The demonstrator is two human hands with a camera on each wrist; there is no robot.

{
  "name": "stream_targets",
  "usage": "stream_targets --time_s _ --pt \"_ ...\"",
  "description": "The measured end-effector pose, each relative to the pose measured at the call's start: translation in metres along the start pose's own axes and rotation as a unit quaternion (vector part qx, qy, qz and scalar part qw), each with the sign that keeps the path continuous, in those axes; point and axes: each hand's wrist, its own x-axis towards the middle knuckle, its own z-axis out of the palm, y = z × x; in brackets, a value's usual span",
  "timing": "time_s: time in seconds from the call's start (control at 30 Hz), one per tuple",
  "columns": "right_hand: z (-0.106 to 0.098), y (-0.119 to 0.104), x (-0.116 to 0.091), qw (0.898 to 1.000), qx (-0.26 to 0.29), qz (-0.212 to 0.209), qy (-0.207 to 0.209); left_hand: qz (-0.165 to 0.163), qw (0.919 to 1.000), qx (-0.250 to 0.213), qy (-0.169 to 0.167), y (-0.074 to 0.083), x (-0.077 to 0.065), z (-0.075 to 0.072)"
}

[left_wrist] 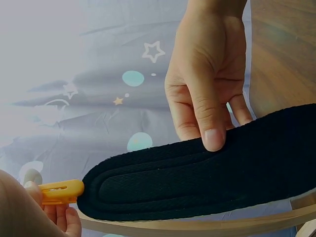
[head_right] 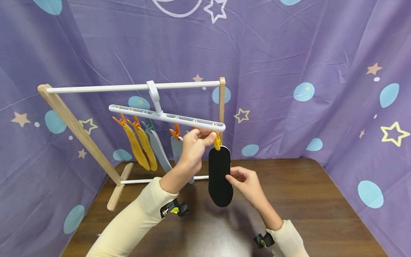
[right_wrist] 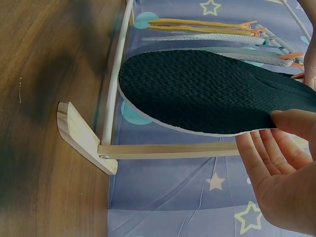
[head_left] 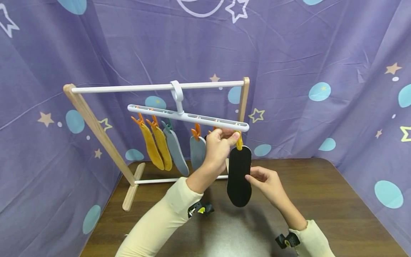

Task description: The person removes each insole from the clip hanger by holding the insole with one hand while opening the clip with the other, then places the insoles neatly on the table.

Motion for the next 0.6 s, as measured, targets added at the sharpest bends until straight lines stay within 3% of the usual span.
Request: stream_targets --time_s 0.6 --pt "-0.0027 0.0009 -0.0030 1.000 -0.015 0.003 0.009 -0.001 1.0000 0.006 -0.001 -0.0021 0.0004 -0.0011"
